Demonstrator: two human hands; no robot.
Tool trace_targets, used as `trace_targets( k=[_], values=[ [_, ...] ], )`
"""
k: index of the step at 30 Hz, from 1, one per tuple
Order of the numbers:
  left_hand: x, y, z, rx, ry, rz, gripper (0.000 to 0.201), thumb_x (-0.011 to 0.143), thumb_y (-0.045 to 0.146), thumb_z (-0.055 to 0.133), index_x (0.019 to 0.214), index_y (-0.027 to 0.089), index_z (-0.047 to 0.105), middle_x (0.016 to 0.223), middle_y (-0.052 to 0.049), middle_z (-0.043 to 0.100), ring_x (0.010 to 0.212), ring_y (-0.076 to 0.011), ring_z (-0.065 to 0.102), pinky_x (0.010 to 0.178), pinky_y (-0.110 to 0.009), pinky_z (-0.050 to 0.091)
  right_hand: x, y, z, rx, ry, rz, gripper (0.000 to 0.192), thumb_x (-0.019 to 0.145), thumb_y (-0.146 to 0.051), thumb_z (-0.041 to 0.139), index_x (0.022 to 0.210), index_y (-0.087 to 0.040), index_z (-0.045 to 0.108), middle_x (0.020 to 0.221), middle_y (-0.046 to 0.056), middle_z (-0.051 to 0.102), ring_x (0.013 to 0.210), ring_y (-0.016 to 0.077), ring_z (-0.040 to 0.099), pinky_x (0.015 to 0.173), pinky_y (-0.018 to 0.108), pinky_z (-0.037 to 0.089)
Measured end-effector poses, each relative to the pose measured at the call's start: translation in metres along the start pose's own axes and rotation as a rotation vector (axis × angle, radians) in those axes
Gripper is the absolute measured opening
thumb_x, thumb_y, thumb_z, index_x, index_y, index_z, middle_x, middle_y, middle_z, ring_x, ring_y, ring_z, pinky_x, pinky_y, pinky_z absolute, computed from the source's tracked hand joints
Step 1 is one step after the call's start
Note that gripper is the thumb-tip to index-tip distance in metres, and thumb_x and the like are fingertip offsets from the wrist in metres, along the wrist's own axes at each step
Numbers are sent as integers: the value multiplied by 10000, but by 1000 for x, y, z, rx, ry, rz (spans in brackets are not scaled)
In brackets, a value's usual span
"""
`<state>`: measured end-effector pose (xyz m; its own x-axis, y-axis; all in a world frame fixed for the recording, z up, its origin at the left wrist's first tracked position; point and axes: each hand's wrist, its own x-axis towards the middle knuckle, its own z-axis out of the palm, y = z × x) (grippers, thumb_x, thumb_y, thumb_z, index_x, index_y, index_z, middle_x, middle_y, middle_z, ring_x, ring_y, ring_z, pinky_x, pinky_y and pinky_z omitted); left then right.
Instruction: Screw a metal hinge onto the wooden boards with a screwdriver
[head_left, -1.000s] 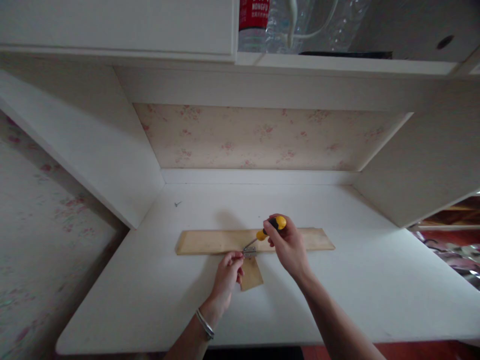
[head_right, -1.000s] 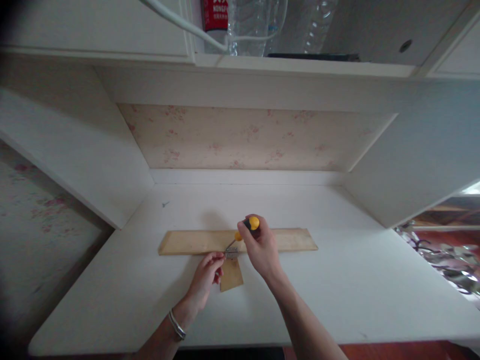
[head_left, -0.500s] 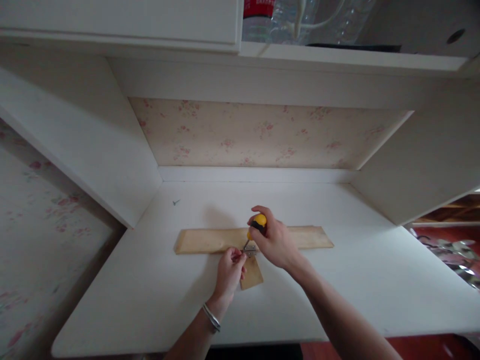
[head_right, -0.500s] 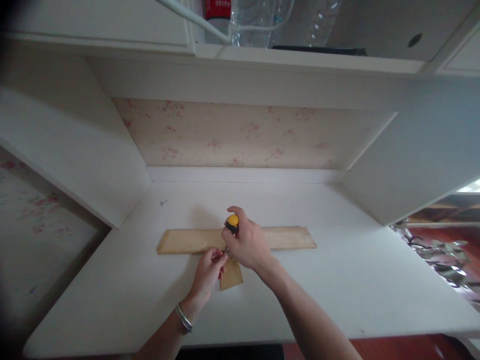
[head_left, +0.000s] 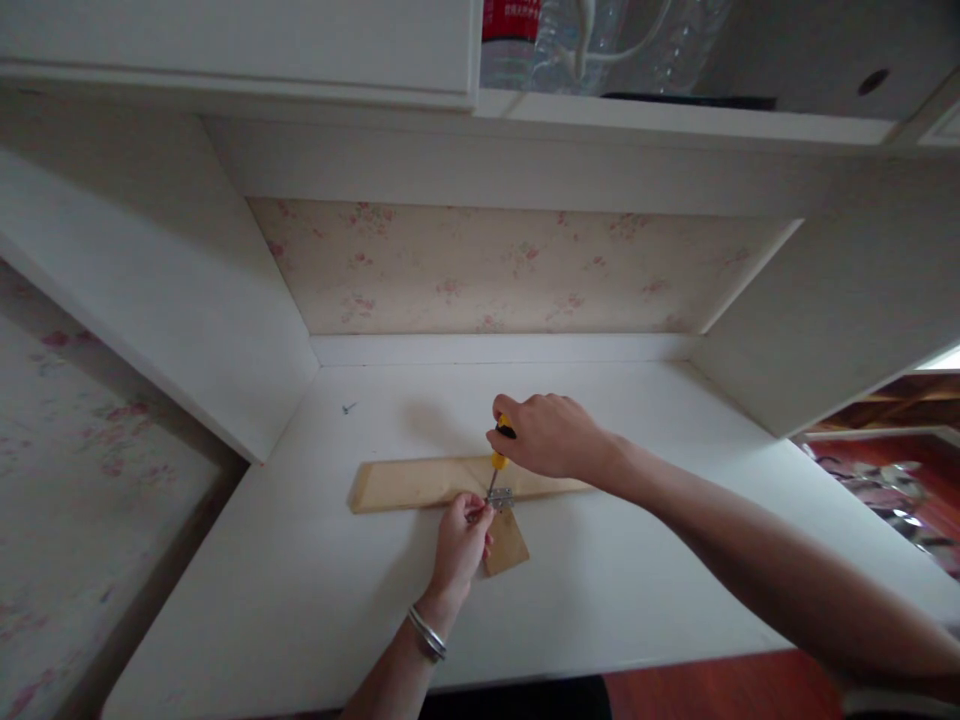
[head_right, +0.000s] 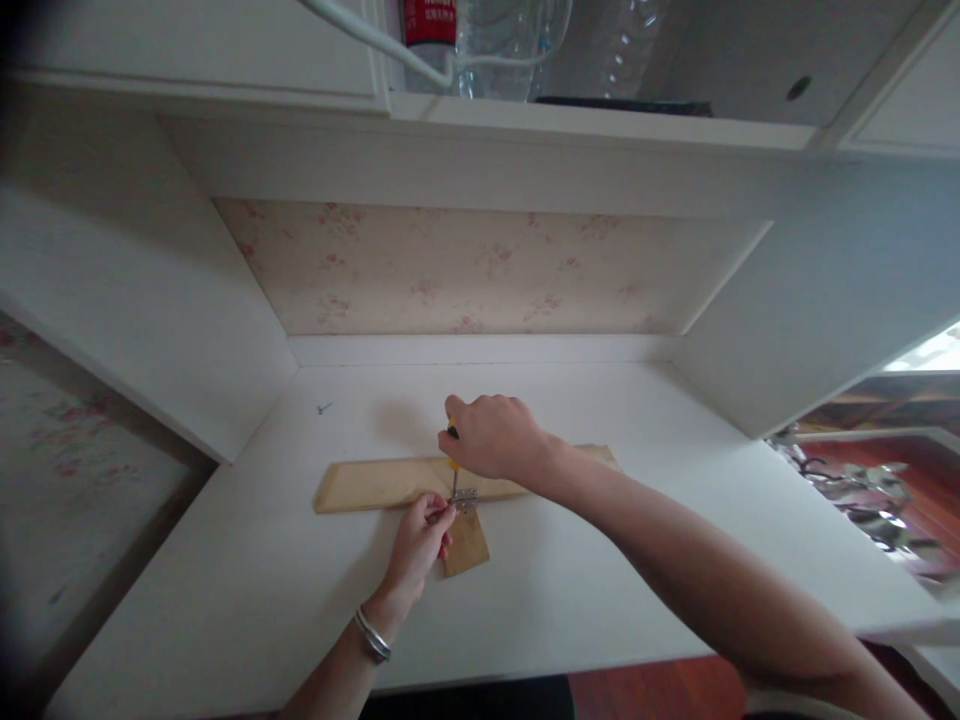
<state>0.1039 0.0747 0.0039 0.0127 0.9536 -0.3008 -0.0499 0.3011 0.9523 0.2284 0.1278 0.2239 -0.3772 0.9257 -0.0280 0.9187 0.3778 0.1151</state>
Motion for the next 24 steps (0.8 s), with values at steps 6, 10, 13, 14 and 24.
trace_targets(
  k=[6,10,13,14,24],
  values=[
    [-2,3,-1,-20,-13,5,296,727,393,609,857,164,473,774,-18,571,462,-75,489,328,-154,336,-2,3,-4,34,-42,-61,269,875,-336,430,1089,-200,521,929,100,665,782,280,631,642,348,417],
    [-2,4,-1,-21,-7,1,312,719,406,620,853,167,472,774,-16,572,455,-73,490,323,-153,329,0,-1,-6,-12,-40,-20,432,934,-527,331,1029,-179,570,845,136,659,790,314,630,659,388,428],
    [-2,3,-1,-21,-2,7,326,718,421,626,857,165,479,779,-21,579,453,-73,495,325,-155,332,6,-4,-10,-66,-34,-42,480,943,-547,318,996,-157,591,816,156,651,803,326,631,662,401,437],
    [-1,2,-1,-18,0,9,324,721,420,624,860,164,482,778,-21,581,454,-75,497,326,-156,335,8,-4,-12,-74,-46,-71,420,946,-493,344,1007,-157,589,820,152,653,796,319,633,659,398,441],
    [2,-5,-2,-8,-19,-3,299,744,399,594,887,163,480,785,-25,582,447,-77,494,324,-158,348,19,-10,-31,-137,-173,-139,486,892,-553,417,997,-133,636,852,186,655,812,361,629,630,424,463]
  ],
)
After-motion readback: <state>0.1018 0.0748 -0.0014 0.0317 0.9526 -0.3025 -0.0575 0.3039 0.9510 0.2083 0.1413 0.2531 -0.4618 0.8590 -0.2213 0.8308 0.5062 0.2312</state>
